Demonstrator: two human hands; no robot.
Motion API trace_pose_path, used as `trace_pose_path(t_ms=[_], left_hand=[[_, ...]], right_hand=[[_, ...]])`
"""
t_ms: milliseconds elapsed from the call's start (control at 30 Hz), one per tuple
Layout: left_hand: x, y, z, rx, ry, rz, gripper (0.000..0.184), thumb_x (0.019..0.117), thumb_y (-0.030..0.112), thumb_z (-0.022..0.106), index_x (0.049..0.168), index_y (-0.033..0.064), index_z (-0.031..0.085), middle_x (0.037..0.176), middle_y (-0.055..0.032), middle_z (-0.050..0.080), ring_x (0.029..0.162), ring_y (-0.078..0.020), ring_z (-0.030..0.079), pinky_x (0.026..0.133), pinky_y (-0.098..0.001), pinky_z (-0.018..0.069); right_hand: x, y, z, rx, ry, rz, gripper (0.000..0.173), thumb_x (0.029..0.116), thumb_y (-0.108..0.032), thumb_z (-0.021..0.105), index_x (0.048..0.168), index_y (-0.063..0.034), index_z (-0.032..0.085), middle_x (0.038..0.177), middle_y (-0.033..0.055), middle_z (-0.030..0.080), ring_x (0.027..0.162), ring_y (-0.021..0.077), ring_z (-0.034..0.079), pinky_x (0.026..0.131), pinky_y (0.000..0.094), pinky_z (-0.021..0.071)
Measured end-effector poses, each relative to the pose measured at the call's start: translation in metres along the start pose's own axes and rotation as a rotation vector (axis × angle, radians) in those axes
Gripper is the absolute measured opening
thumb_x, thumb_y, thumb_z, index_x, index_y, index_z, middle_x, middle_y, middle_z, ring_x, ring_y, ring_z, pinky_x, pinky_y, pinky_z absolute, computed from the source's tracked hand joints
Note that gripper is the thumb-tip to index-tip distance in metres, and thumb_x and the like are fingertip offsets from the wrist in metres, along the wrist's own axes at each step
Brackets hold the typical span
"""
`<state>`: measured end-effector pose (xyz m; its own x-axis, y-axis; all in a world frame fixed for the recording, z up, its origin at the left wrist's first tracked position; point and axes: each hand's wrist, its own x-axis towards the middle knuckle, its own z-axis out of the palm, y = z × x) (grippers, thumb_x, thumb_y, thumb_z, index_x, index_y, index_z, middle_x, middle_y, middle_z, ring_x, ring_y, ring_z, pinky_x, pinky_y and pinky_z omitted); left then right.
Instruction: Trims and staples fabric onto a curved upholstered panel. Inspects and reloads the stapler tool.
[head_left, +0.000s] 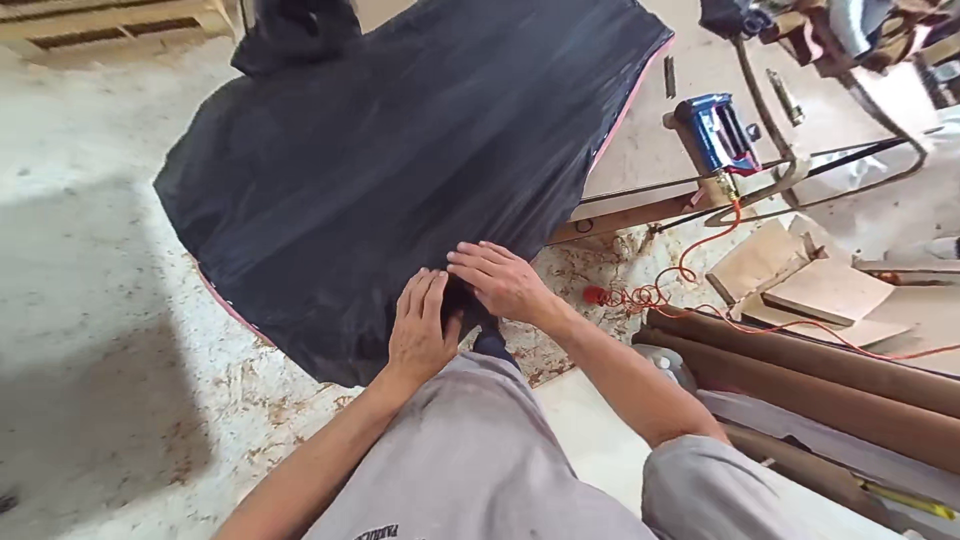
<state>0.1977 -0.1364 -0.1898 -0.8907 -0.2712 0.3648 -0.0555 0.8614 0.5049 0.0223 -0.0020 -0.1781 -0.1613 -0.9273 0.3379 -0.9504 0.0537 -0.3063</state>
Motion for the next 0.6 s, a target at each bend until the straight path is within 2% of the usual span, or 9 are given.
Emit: trace_pose_path(t_ms=[67, 133, 200, 300, 400, 500, 600], left_hand=[[-0.007, -0.003, -0.004, 0.046, 0.022, 0.009, 0.045, 0.0929, 0.035, 0.066, 0.127, 0.0064, 0.067, 0.122, -0.0186, 0.068, 0.121, -0.0368, 0.061, 0.107, -0.0520, 0.0454], [-0.012, -0.005, -0.004, 0.086, 0.006, 0.038, 0.037, 0.0916, 0.041, 0.068, 0.115, 0.0127, 0.072, 0.110, -0.0125, 0.069, 0.110, -0.0322, 0.063, 0.099, -0.0494, 0.0472], [-0.013, -0.005, -0.004, 0.098, 0.006, 0.049, 0.035, 0.0903, 0.041, 0.071, 0.109, 0.0125, 0.074, 0.103, -0.0113, 0.070, 0.102, -0.0306, 0.064, 0.091, -0.0462, 0.0500], [-0.013, -0.004, -0.003, 0.108, 0.011, 0.059, 0.035, 0.0892, 0.040, 0.074, 0.108, 0.0106, 0.075, 0.099, -0.0115, 0.070, 0.095, -0.0295, 0.065, 0.085, -0.0430, 0.0528], [-0.015, -0.005, -0.002, 0.092, 0.021, 0.078, 0.029, 0.0908, 0.036, 0.074, 0.108, 0.0123, 0.077, 0.094, -0.0105, 0.069, 0.090, -0.0272, 0.065, 0.083, -0.0395, 0.0535], [-0.014, -0.007, -0.003, 0.048, 0.041, 0.070, 0.019, 0.0941, 0.027, 0.070, 0.103, 0.0131, 0.081, 0.089, -0.0085, 0.069, 0.086, -0.0246, 0.064, 0.079, -0.0352, 0.0530], [-0.015, -0.009, -0.001, 0.022, 0.106, 0.088, 0.015, 0.0949, 0.019, 0.070, 0.099, 0.0093, 0.081, 0.086, -0.0079, 0.071, 0.085, -0.0226, 0.066, 0.080, -0.0325, 0.0546]], right_hand=[[-0.012, 0.002, -0.001, 0.045, -0.051, -0.059, 0.029, 0.1064, -0.016, 0.050, 0.128, -0.0133, 0.070, 0.139, 0.0044, 0.067, 0.137, 0.0225, 0.057, 0.119, 0.0452, 0.0415], [-0.019, 0.005, -0.006, 0.054, -0.073, -0.103, 0.026, 0.1074, -0.020, 0.051, 0.124, -0.0160, 0.071, 0.137, 0.0044, 0.068, 0.135, 0.0233, 0.058, 0.118, 0.0460, 0.0416], [-0.019, 0.008, -0.011, 0.049, -0.098, -0.154, 0.025, 0.1072, -0.021, 0.052, 0.121, -0.0158, 0.073, 0.131, 0.0060, 0.070, 0.130, 0.0247, 0.061, 0.116, 0.0461, 0.0432], [-0.004, 0.012, -0.020, 0.010, -0.193, -0.250, 0.024, 0.1054, -0.017, 0.051, 0.114, -0.0135, 0.073, 0.121, 0.0067, 0.070, 0.119, 0.0247, 0.064, 0.111, 0.0450, 0.0458], [0.007, 0.016, -0.025, -0.021, -0.292, -0.312, 0.023, 0.1036, -0.015, 0.052, 0.112, -0.0128, 0.074, 0.118, 0.0064, 0.070, 0.113, 0.0257, 0.065, 0.102, 0.0443, 0.0495], [0.015, 0.017, -0.028, -0.014, -0.338, -0.334, 0.022, 0.1021, -0.014, 0.053, 0.108, -0.0110, 0.075, 0.116, 0.0077, 0.070, 0.109, 0.0272, 0.065, 0.089, 0.0440, 0.0522], [0.019, 0.018, -0.028, -0.015, -0.338, -0.345, 0.021, 0.1009, -0.014, 0.055, 0.103, -0.0108, 0.075, 0.110, 0.0080, 0.070, 0.106, 0.0276, 0.066, 0.084, 0.0441, 0.0528]])
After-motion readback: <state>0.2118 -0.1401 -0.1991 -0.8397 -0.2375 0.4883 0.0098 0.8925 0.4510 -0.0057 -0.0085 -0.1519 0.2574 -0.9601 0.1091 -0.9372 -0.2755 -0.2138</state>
